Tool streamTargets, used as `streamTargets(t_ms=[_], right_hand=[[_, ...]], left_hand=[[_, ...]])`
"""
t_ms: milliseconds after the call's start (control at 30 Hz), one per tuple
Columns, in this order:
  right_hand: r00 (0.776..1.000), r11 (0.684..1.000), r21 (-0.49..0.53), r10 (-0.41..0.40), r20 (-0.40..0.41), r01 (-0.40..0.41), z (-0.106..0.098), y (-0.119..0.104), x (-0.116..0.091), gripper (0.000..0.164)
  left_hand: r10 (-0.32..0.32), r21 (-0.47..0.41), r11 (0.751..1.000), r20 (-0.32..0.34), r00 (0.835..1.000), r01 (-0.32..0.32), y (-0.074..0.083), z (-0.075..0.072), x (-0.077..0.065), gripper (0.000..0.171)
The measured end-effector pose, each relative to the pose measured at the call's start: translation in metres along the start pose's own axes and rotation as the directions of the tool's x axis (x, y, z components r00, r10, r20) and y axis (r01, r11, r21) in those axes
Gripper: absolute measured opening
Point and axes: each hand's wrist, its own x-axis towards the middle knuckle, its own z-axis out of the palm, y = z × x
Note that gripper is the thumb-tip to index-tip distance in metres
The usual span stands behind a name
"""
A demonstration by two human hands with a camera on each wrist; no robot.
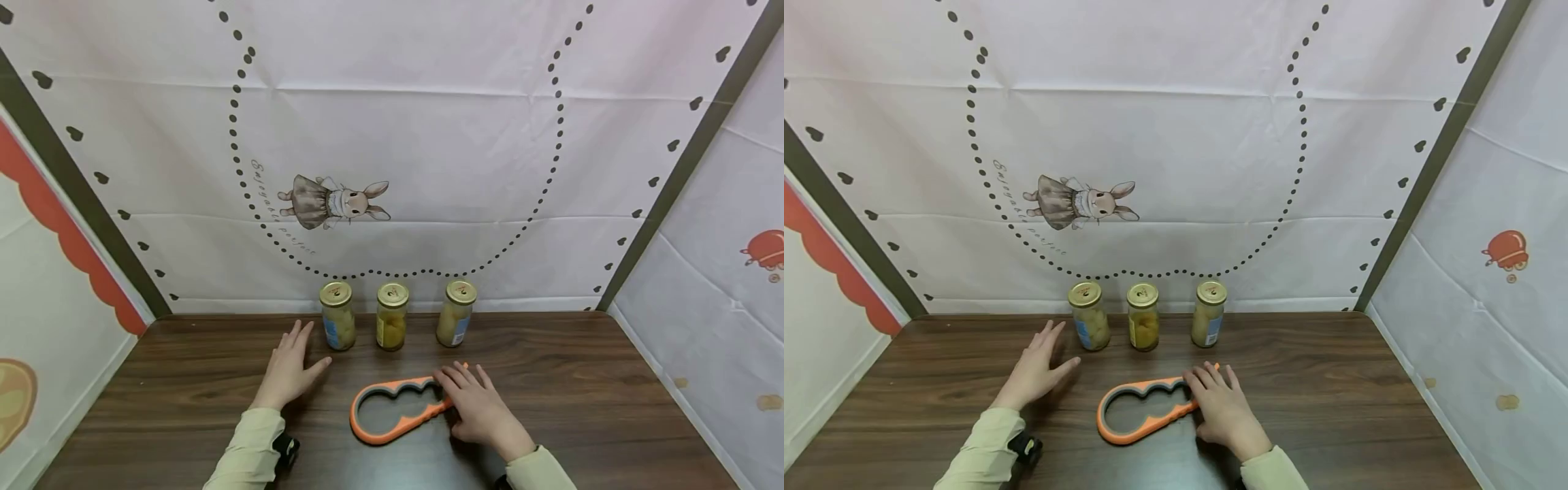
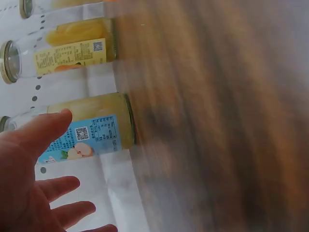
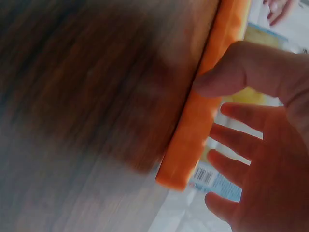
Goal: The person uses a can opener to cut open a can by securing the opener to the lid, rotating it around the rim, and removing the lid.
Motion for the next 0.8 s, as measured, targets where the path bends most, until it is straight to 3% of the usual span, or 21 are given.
streamTargets(t_ms=[200,433,533,667,800], right_hand=[[1.000,0.986,-0.164,-0.016,-0.027,0.012,0.004,-0.007,0.009,0.076],[0.999,0.944,-0.331,-0.021,-0.025,0.012,0.008,-0.010,0.018,0.074],[0.999,0.918,-0.396,-0.036,-0.027,0.023,0.008,-0.009,0.021,0.069],[0.994,0.878,-0.473,-0.102,-0.032,0.074,0.011,-0.007,0.025,0.059],[0.986,0.849,-0.515,-0.163,-0.040,0.119,0.011,-0.003,0.031,0.052]], left_hand=[[-0.034,-0.133,0.990,0.051,0.998,0.040,-0.004,0.004,0.021,0.078],[-0.103,-0.252,0.961,0.058,0.993,0.115,-0.007,0.017,0.042,0.085],[-0.124,-0.343,0.929,0.063,0.990,0.138,-0.005,0.023,0.048,0.090],[-0.142,-0.476,0.863,0.094,0.985,0.169,-0.005,0.027,0.058,0.094],[-0.138,-0.519,0.837,0.109,0.984,0.175,-0.007,0.029,0.067,0.095]])
